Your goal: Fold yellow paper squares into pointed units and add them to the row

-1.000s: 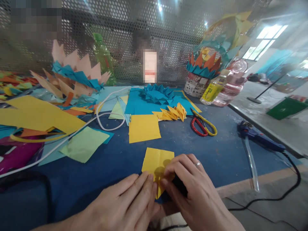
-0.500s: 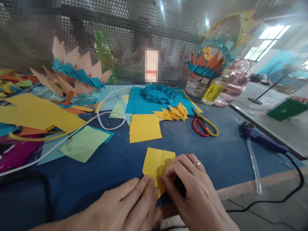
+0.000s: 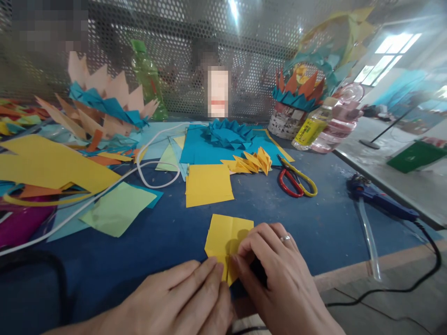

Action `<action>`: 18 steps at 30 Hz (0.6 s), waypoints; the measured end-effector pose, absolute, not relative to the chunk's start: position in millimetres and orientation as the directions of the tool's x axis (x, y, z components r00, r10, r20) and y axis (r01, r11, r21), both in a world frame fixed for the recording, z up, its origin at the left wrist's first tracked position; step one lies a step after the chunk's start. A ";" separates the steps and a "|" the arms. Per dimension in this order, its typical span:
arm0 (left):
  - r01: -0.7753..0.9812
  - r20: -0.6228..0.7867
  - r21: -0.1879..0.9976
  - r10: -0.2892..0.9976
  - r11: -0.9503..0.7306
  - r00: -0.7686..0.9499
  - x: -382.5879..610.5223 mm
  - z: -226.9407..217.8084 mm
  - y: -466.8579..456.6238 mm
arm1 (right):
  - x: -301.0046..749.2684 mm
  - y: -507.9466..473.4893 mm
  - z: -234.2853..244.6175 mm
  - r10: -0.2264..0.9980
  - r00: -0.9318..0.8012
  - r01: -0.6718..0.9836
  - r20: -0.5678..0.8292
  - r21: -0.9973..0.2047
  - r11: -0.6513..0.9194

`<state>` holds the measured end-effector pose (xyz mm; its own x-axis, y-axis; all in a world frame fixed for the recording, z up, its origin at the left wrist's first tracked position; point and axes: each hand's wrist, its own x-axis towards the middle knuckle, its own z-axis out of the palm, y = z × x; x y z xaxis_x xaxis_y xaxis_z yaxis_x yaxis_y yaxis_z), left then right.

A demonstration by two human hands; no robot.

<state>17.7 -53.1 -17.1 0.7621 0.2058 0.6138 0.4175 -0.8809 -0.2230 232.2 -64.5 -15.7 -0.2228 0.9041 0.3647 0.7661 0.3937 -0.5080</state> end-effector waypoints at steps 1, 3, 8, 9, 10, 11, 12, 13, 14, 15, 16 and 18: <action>0.423 0.607 -0.221 0.215 -0.879 0.765 17.3 -16.8 -52.9 | 232.2 -64.4 -15.9 0.905 -0.221 0.769 0.365 -0.505 0.392; 0.422 0.575 -0.221 0.232 -0.879 0.785 17.7 -16.1 -52.5 | 232.1 -64.5 -16.2 0.904 -0.221 0.772 0.366 -0.500 0.391; 0.419 0.635 -0.173 0.224 -0.891 0.739 24.7 -17.1 -49.4 | 231.9 -64.4 -16.2 0.902 -0.221 0.776 0.371 -0.493 0.393; 0.422 0.646 -0.163 0.227 -0.892 0.729 26.2 -17.3 -48.5 | 231.9 -64.3 -16.0 0.902 -0.222 0.777 0.370 -0.492 0.393; 0.422 0.645 -0.158 0.230 -0.893 0.729 27.5 -17.3 -47.6 | 232.0 -64.3 -15.9 0.902 -0.224 0.778 0.368 -0.490 0.393; 0.425 0.642 -0.154 0.237 -0.892 0.729 28.7 -17.0 -47.0 | 232.1 -64.2 -15.7 0.903 -0.225 0.779 0.366 -0.489 0.393; 0.428 0.644 -0.150 0.241 -0.891 0.727 30.1 -16.5 -46.8 | 232.2 -64.2 -15.6 0.903 -0.227 0.780 0.364 -0.487 0.392; 0.421 0.648 -0.145 0.235 -0.895 0.724 31.6 -15.6 -47.2 | 232.2 -64.2 -15.5 0.905 -0.225 0.782 0.361 -0.487 0.389; 0.426 0.655 -0.125 0.248 -0.896 0.714 33.5 -14.5 -48.1 | 232.3 -64.2 -15.4 0.907 -0.220 0.784 0.359 -0.489 0.383; 0.445 0.666 -0.085 0.281 -0.891 0.691 35.6 -13.1 -49.3 | 232.3 -64.2 -15.2 0.909 -0.217 0.782 0.356 -0.494 0.380; 0.460 0.668 -0.032 0.323 -0.887 0.670 37.9 -11.5 -50.7 | 232.5 -64.2 -15.1 0.910 -0.217 0.777 0.354 -0.501 0.380; 0.521 0.641 0.108 0.460 -0.847 0.614 41.9 -8.8 -52.8 | 233.2 -64.1 -14.7 0.910 -0.220 0.767 0.351 -0.514 0.384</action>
<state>41.9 -52.8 -8.8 0.6142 0.4597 0.6415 0.5210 -0.8467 0.1078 233.2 -64.1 -14.7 -0.2204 0.9100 0.3511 0.7674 0.3839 -0.5135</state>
